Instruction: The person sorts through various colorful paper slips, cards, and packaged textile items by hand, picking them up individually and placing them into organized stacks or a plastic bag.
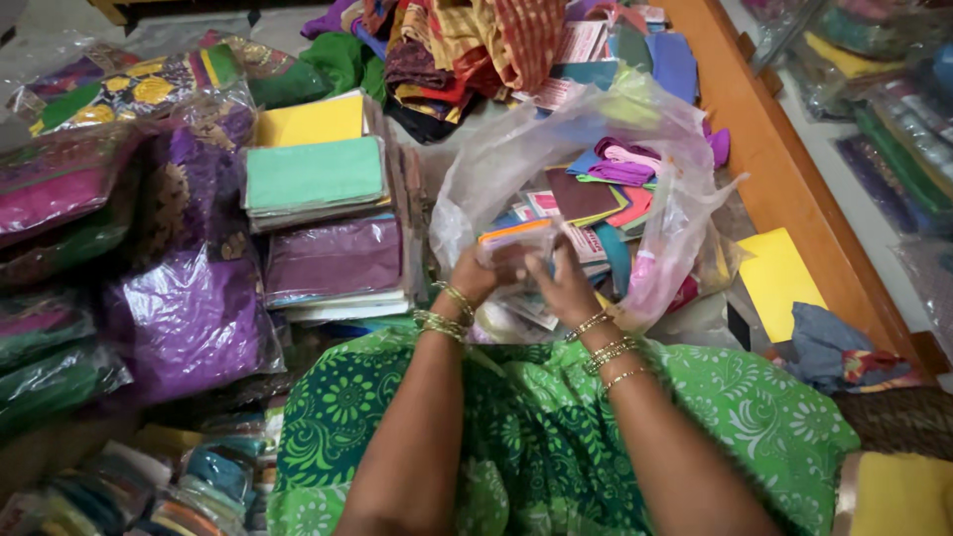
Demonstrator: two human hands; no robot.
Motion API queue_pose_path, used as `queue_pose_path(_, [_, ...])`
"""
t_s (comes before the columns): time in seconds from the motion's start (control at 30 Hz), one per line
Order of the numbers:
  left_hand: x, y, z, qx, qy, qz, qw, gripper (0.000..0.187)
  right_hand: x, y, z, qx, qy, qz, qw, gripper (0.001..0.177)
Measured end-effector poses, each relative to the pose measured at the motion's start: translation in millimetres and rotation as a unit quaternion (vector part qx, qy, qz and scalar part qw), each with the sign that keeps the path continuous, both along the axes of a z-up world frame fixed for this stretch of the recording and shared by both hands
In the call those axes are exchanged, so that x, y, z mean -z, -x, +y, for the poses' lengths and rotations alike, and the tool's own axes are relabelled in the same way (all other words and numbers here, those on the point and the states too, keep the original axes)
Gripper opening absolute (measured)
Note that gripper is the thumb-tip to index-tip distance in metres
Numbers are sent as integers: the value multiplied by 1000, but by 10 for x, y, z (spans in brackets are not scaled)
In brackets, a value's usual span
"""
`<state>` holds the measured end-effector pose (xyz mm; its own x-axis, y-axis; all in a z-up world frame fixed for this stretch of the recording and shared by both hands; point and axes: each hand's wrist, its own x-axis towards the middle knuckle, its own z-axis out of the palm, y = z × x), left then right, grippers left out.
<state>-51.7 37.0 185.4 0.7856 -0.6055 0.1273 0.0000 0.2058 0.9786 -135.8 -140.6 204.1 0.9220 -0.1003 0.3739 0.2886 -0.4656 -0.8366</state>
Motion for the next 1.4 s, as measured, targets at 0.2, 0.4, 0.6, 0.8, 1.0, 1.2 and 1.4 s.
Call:
queue_pose_path(0.2, [307, -36, -151, -71, -58, -28, 995, 32, 567, -82, -347, 24, 57, 104, 993, 65])
queue_pose_path(0.4, [425, -102, -69, -167, -54, 251, 952, 37, 749, -225, -804, 137, 202, 119, 962, 64])
queue_pose_path(0.6, [660, -9, -199, -156, 11, 299, 941, 36, 869, -293, -798, 181, 285, 61, 939, 69])
queue_pose_path(0.8, [521, 35, -158, -170, 9, 397, 902, 32, 597, -224, -737, 171, 214, 46, 961, 45])
queue_pose_path(1.0, [653, 10, -196, -178, 70, 395, 899, 37, 303, -50, -500, 174, 221, -58, 958, 22])
queue_pose_path(1.2, [699, -15, -241, -218, 115, 431, 868, 41, -31, 287, 147, 100, 111, -51, 987, 26])
queue_pose_path(1.4, [1314, -341, -361, -203, 117, 357, 904, 45, -84, 490, 292, 84, 224, -93, 966, 28])
